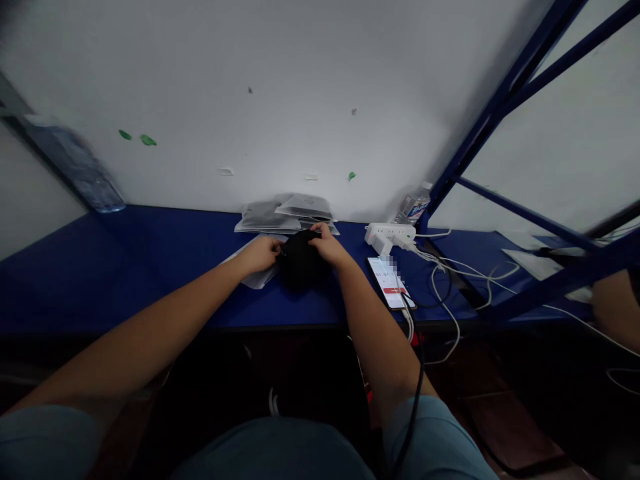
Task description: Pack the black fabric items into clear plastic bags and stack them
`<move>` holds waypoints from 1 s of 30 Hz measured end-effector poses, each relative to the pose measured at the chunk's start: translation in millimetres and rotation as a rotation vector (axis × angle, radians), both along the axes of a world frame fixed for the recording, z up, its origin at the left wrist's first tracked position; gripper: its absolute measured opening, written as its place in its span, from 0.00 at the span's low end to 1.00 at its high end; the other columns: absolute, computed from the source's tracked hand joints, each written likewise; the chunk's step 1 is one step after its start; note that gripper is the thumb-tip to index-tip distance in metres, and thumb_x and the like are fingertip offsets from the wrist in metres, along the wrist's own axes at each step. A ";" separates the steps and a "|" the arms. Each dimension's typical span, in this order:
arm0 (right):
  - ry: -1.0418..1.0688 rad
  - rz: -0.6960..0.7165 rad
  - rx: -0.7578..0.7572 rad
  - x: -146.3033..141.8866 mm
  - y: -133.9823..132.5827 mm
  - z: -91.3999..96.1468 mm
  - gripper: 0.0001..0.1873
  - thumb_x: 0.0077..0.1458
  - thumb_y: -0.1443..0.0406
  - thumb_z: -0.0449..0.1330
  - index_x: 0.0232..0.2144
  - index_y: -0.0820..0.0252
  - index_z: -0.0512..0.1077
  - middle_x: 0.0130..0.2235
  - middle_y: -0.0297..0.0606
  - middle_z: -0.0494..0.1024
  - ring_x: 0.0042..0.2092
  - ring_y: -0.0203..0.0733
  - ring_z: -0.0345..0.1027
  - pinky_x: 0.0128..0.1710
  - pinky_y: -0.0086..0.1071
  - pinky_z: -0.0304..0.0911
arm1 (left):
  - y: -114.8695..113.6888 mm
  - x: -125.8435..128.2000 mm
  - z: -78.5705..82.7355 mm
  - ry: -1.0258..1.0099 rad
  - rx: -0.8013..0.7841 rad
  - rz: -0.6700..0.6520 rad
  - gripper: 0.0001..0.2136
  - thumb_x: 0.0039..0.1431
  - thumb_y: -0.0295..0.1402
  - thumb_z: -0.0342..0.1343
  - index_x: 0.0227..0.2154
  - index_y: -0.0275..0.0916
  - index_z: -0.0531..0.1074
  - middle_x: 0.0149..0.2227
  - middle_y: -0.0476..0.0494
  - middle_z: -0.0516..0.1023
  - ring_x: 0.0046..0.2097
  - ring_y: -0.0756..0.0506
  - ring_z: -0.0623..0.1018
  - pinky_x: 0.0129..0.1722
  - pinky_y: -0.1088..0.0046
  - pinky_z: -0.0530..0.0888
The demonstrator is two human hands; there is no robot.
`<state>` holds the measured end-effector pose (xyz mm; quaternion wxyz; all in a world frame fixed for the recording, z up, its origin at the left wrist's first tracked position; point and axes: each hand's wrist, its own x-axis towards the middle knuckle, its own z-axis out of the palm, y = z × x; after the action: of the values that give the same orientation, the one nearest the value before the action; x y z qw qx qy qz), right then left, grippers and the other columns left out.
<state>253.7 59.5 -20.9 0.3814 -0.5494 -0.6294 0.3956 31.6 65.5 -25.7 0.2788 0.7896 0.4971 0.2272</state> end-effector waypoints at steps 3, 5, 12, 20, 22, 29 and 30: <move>-0.236 0.043 0.100 -9.1 -1.5 -9.5 0.21 0.49 0.61 0.57 0.47 0.52 0.60 0.32 0.26 0.67 0.30 0.39 0.63 0.34 0.32 0.61 | 1.3 0.7 -0.9 -0.008 -0.027 0.020 0.09 0.50 0.25 0.54 0.18 0.38 0.73 0.33 0.42 0.84 0.32 0.45 0.78 0.36 0.69 0.70; -0.321 0.058 0.159 -11.3 -4.9 -11.2 0.20 0.52 0.60 0.58 0.47 0.53 0.62 0.32 0.27 0.68 0.32 0.40 0.64 0.35 0.33 0.61 | 2.8 0.8 -1.7 -0.042 -0.036 0.035 0.11 0.51 0.26 0.54 0.15 0.38 0.70 0.37 0.41 0.85 0.33 0.45 0.79 0.36 0.70 0.71; -0.374 0.199 0.210 -16.5 -13.6 -7.0 0.15 0.56 0.60 0.64 0.45 0.55 0.70 0.42 0.34 0.78 0.41 0.43 0.71 0.43 0.34 0.64 | 5.9 1.6 0.0 -0.100 0.006 0.141 0.13 0.54 0.29 0.56 0.15 0.39 0.69 0.49 0.40 0.84 0.50 0.40 0.82 0.44 0.71 0.74; -0.228 0.288 0.214 -20.4 -9.6 -9.4 0.12 0.58 0.66 0.62 0.45 0.56 0.71 0.45 0.37 0.80 0.47 0.44 0.74 0.52 0.40 0.67 | -0.3 5.0 8.0 0.018 0.222 0.058 0.10 0.54 0.26 0.58 0.19 0.41 0.70 0.53 0.41 0.81 0.58 0.40 0.77 0.58 0.67 0.70; -0.132 0.304 0.131 -17.7 -10.0 -9.0 0.17 0.58 0.64 0.63 0.49 0.56 0.66 0.42 0.35 0.80 0.41 0.42 0.75 0.46 0.38 0.70 | -0.9 4.0 9.9 0.010 0.203 0.082 0.09 0.55 0.26 0.58 0.21 0.40 0.70 0.53 0.41 0.81 0.56 0.40 0.78 0.57 0.67 0.71; -0.167 0.354 0.126 -19.4 -6.3 -10.1 0.17 0.56 0.67 0.66 0.48 0.58 0.70 0.46 0.39 0.81 0.47 0.44 0.76 0.52 0.41 0.70 | -0.3 2.6 10.2 0.020 0.116 0.105 0.08 0.55 0.28 0.58 0.22 0.40 0.70 0.47 0.41 0.83 0.48 0.41 0.80 0.49 0.68 0.73; -0.198 0.357 0.151 -20.8 -5.0 -10.6 0.17 0.56 0.67 0.66 0.49 0.59 0.72 0.48 0.40 0.81 0.50 0.45 0.76 0.55 0.42 0.68 | -0.1 2.9 9.8 0.023 0.121 0.102 0.08 0.56 0.28 0.58 0.22 0.40 0.71 0.47 0.41 0.83 0.48 0.42 0.80 0.48 0.69 0.73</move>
<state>232.9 54.5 -31.5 0.2816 -0.4352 -0.7790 0.3527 34.5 65.4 -15.9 0.2129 0.7814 0.5251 0.2616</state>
